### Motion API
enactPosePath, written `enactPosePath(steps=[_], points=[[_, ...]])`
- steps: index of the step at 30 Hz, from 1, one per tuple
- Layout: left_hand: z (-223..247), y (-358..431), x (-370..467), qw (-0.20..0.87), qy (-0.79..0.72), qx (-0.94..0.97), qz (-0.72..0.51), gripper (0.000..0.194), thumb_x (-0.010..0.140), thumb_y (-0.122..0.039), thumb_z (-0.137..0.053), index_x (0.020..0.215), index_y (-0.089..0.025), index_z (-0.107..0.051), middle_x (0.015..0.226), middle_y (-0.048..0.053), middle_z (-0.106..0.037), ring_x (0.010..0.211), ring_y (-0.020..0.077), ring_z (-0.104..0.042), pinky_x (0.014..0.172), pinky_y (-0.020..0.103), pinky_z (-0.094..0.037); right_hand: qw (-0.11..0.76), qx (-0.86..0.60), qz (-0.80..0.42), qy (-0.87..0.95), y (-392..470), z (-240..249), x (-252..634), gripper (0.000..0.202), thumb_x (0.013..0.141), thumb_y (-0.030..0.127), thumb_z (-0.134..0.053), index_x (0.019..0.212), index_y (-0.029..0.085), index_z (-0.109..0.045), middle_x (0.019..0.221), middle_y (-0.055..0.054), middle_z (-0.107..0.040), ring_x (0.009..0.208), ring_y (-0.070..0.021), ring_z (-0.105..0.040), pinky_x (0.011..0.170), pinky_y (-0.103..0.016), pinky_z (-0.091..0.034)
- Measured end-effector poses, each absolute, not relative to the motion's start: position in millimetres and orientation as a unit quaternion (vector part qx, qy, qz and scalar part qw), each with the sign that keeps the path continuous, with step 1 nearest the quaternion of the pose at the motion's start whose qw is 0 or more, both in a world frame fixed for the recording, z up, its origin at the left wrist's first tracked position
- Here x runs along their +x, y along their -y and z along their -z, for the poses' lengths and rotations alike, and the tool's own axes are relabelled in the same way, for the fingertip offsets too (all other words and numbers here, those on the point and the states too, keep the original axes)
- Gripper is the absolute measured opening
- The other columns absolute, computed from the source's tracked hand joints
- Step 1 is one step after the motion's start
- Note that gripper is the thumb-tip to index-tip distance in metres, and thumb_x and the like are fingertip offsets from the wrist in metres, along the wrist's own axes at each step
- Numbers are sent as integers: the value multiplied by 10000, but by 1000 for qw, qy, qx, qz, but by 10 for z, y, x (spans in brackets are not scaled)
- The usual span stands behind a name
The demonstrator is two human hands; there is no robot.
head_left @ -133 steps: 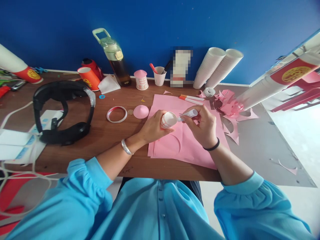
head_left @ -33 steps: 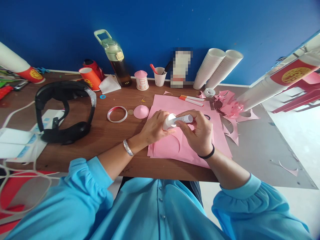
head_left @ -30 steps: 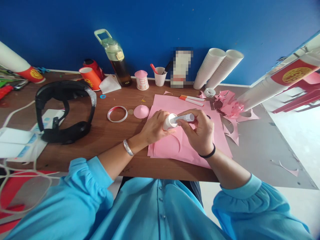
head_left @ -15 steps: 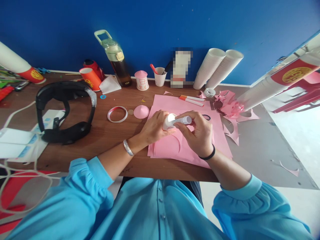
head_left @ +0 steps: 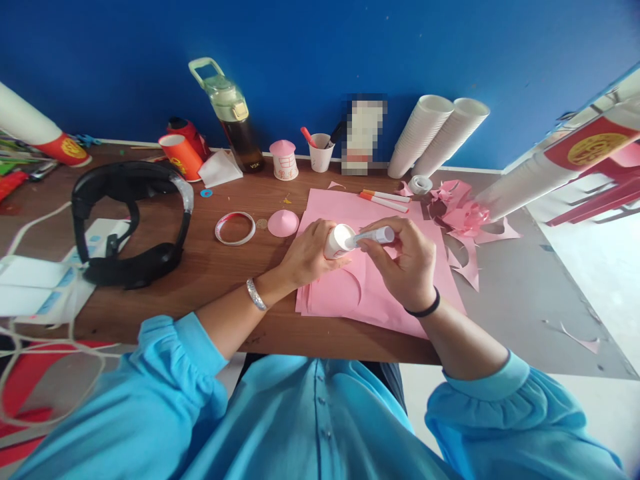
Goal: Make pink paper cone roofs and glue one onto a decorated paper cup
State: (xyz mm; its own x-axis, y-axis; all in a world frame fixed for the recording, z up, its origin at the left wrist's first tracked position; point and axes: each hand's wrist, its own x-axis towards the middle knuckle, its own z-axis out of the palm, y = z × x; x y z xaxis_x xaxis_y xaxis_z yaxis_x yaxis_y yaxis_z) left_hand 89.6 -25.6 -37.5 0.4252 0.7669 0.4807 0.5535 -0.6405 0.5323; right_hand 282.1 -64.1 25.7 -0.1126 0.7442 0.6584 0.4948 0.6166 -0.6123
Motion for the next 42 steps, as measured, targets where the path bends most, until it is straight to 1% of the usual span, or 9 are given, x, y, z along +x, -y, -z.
enactPosePath(steps=[4,10,16,18,23,26,30,37,42], points=[[353,264,899,150,-408,827,-357,503,796,-288,-827,1158,-209,-487,1100,84,-655,1027,275,-655,859,413,-559,498,-407,-87,761,631,-237,2809,94,911,245,-724,946,238,-638,865,-12,-747,678,-147,-653,628,-282,-545],[390,257,875,152,-413,825,-356,522,798,-339,-828,1154,-199,-473,1102,96,-660,1059,298,-664,843,426,-570,473,-405,-74,779,645,-260,2821,105,914,279,-725,948,238,-634,844,-13,-750,652,-150,-650,613,-283,-524],[428,232,867,168,-418,815,-366,488,788,-272,-816,1158,-198,-506,1104,92,-669,1054,284,-666,861,417,-569,452,-388,-80,799,644,-281,2857,127,910,298,-740,928,229,-635,780,1,-723,597,-134,-630,563,-260,-501],[421,225,869,174,-421,811,-367,483,783,-281,-820,1150,-206,-514,1095,82,-669,1054,278,-668,874,415,-566,454,-396,-88,793,642,-288,2866,122,908,301,-740,924,233,-639,786,-1,-729,614,-140,-645,578,-267,-516],[387,224,871,193,-422,806,-367,497,777,-323,-839,1141,-211,-520,1101,73,-669,1040,265,-670,876,403,-563,506,-415,-98,750,615,-275,2857,94,926,301,-714,946,246,-641,860,-13,-759,713,-169,-688,641,-300,-560],[390,223,869,191,-426,805,-367,515,773,-324,-845,1151,-203,-516,1096,75,-671,1045,273,-669,875,409,-564,487,-406,-82,769,605,-256,2852,96,931,302,-715,955,244,-642,878,-15,-766,690,-159,-675,639,-296,-553],[401,219,867,189,-431,804,-363,537,759,-334,-858,1147,-204,-511,1089,70,-672,1048,276,-674,871,407,-568,463,-413,-70,781,602,-252,2873,100,914,284,-732,943,245,-644,845,-5,-757,642,-149,-655,625,-290,-542],[388,232,859,201,-430,799,-369,519,761,-322,-860,1129,-213,-511,1084,63,-672,1033,261,-674,859,393,-562,454,-407,-72,789,593,-280,2905,108,908,295,-736,934,246,-643,827,-9,-752,642,-154,-670,603,-281,-535],[387,219,857,206,-435,793,-372,504,760,-322,-862,1106,-206,-515,1091,74,-679,1030,263,-673,869,397,-561,444,-401,-67,798,597,-305,2924,115,900,308,-744,908,237,-654,795,-11,-744,611,-148,-654,560,-273,-513]])
